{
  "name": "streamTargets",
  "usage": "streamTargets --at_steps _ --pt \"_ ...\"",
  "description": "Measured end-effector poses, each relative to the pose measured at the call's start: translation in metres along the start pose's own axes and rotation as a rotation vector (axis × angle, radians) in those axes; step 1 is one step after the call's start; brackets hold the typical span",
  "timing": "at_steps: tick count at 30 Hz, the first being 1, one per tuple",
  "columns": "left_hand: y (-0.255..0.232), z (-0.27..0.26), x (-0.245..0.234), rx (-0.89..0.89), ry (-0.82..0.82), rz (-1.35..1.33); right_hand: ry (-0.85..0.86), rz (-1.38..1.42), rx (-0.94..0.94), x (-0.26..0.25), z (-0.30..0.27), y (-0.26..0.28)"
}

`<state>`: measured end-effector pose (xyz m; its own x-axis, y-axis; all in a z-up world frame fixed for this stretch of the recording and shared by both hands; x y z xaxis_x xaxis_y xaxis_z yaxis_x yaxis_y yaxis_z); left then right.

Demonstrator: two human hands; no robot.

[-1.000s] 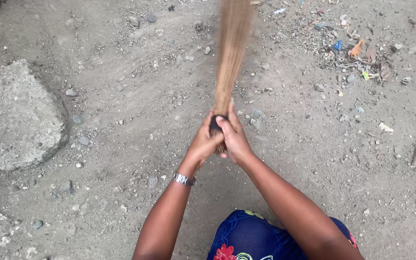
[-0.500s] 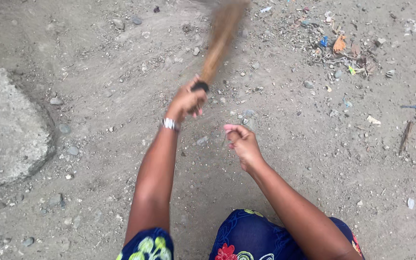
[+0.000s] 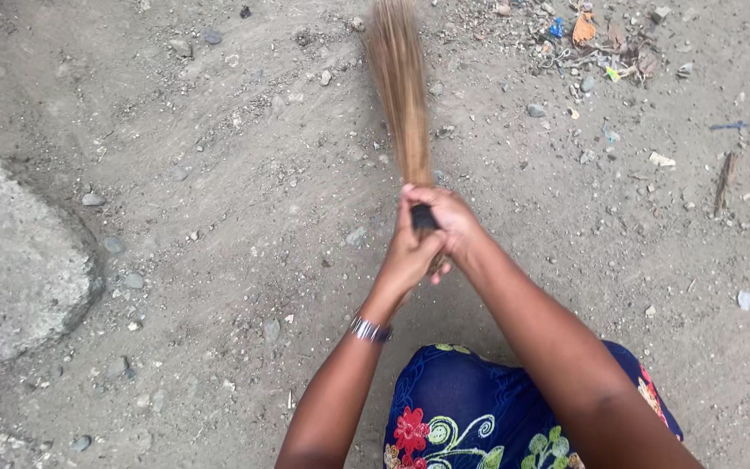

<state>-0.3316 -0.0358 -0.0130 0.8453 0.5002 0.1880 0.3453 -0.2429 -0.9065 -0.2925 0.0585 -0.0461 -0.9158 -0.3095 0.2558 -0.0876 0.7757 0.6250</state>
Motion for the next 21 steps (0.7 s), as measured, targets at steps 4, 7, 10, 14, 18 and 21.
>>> streamTargets --at_steps 4,7,10,14,18,21 --pt "0.013 0.007 0.029 -0.104 0.091 0.038 -0.347 -0.025 0.000 -0.056 -0.003 -0.006" --pt "0.017 -0.014 0.025 -0.101 0.129 -0.026 -0.318 0.248 -0.196 -0.064 -0.008 -0.024" --pt "0.017 -0.020 0.040 -0.046 0.137 0.103 -0.275 0.200 -0.233 -0.069 -0.025 -0.020" --pt "0.022 0.000 0.078 -0.127 0.151 0.189 -0.420 -0.005 -0.002 -0.098 -0.042 0.003" --pt "0.019 -0.012 0.090 -0.153 0.247 0.111 -0.372 0.148 -0.211 -0.122 -0.038 0.002" --pt "0.033 -0.038 0.106 -0.154 0.382 -0.066 -0.229 0.131 -0.320 -0.155 -0.039 -0.003"
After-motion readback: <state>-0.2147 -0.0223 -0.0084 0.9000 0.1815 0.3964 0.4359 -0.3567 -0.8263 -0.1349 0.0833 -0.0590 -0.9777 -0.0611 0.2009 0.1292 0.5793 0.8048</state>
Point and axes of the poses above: each hand's wrist, its own z-axis towards the middle knuckle, its own x-axis out of the palm, y = z × x, the point moved 5 cm from there along z, towards the middle knuckle, and after that the axes turned 10 degrees about -y, right-handed, at the moved point
